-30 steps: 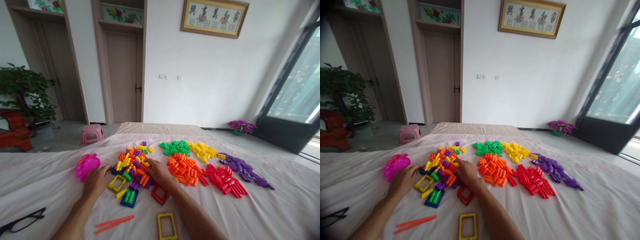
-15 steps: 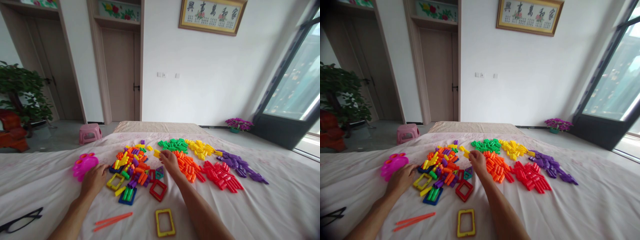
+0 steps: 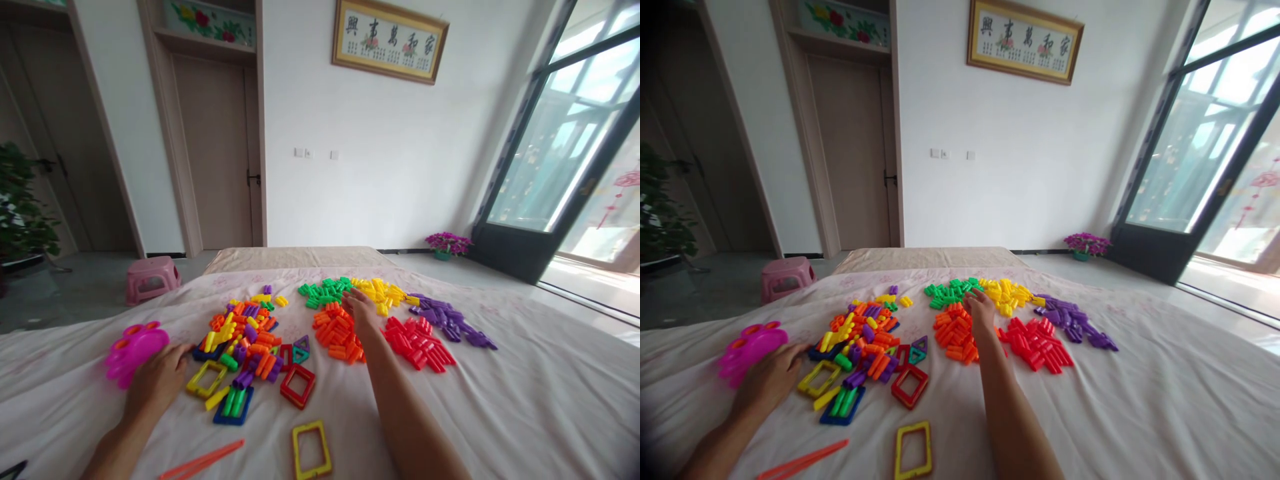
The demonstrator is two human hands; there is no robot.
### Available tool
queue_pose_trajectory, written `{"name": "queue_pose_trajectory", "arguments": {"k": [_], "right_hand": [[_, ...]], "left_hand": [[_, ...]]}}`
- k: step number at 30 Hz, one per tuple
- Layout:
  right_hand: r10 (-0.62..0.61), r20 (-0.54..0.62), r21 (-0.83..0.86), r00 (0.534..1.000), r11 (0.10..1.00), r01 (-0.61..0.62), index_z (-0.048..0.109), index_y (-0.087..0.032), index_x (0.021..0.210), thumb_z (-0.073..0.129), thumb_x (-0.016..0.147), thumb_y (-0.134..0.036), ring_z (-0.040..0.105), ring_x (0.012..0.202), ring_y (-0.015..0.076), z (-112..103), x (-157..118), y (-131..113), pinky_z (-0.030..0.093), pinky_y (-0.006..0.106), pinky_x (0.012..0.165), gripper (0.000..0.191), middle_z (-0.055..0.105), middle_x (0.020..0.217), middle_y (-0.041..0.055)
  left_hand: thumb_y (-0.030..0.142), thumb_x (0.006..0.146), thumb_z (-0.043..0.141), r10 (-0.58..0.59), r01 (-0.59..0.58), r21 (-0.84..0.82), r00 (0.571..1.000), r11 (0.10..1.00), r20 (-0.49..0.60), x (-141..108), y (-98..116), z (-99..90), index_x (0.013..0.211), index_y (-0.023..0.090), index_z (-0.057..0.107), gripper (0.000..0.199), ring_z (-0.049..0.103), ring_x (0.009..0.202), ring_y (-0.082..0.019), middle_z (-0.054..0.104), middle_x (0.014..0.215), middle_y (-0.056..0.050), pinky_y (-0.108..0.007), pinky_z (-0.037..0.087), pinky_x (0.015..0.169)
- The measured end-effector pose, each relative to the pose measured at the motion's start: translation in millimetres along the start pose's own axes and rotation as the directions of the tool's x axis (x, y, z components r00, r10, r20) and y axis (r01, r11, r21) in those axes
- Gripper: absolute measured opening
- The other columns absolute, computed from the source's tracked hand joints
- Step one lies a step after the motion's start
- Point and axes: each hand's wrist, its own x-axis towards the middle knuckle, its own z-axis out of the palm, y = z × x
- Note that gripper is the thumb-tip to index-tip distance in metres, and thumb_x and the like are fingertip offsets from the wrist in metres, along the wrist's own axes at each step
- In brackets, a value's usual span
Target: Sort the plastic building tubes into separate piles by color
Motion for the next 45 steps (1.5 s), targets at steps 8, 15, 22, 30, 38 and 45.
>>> {"name": "queue_pose_trajectory", "arguments": {"k": [8,15,22,30,38,45], "right_hand": [[0.048,0.738,-0.367,0.673,0.866,0.34,0.072,-0.018,0.105,0.069,0.072,-0.032,0.069,0.089,0.0215,65,-82,21,0.056,0.033,0.077,0.036,0.075,0.099,0.0068],[0.137,0.919,-0.382,0.369,0.535,0.753,0.074,-0.03,0.111,0.086,0.063,-0.041,0.065,0.099,0.0231,76,-117,22,0.049,0.03,0.084,0.05,0.071,0.109,0.003],[0.127,0.868,-0.486,0.48,0.42,0.767,0.071,-0.022,0.099,0.085,0.066,-0.035,0.061,0.073,0.0147,76,-120,23,0.039,0.021,0.061,0.038,0.07,0.086,-0.0008],[-0.134,0.682,-0.678,0.719,0.251,0.691,0.069,-0.022,0.094,0.075,0.074,-0.029,0.061,0.077,0.0168,38,-61,-23,0.037,0.024,0.064,0.022,0.07,0.087,0.0014],[-0.235,0.53,-0.819,0.815,0.108,0.563,0.073,-0.022,0.103,0.072,0.078,-0.029,0.065,0.096,0.0258,3,-25,-40,0.044,0.032,0.078,0.026,0.073,0.101,0.0087],[-0.051,0.749,-0.595,0.66,0.385,0.705,0.073,-0.022,0.106,0.06,0.086,-0.023,0.068,0.095,0.0221,64,-82,15,0.048,0.028,0.079,0.024,0.075,0.103,0.0064]], "left_hand": [[0.019,0.089,0.041,-0.024,0.024,0.0,1.0,1.0,0.001,-2,9,-12.3,0.112,0.024,0.071,0.038,0.067,0.106,-0.019,0.074,0.117,-0.004,-0.029,0.047,0.092],[0.02,0.091,0.039,-0.019,0.019,0.001,1.0,1.0,0.011,-3,12,-15.3,0.112,0.022,0.071,0.039,0.067,0.106,-0.019,0.074,0.116,-0.005,-0.028,0.047,0.092],[0.021,0.089,0.04,-0.021,0.021,0.005,1.0,1.0,0.003,-1,8,-12.7,0.113,0.024,0.071,0.039,0.067,0.106,-0.019,0.073,0.117,-0.004,-0.028,0.047,0.09],[0.022,0.091,0.039,-0.014,0.014,-0.007,1.0,1.0,0.006,-1,8,-11.5,0.113,0.022,0.071,0.039,0.067,0.105,-0.02,0.073,0.117,-0.006,-0.03,0.048,0.09],[0.021,0.091,0.04,-0.021,0.021,-0.012,1.0,1.0,0.003,-1,11,-13.3,0.113,0.02,0.071,0.039,0.067,0.105,-0.021,0.073,0.117,-0.007,-0.031,0.047,0.09],[0.019,0.092,0.038,0.003,-0.004,0.015,1.0,1.0,0.012,-1,10,-12.4,0.114,0.02,0.07,0.04,0.065,0.108,-0.02,0.072,0.12,-0.006,-0.029,0.046,0.092]]}}
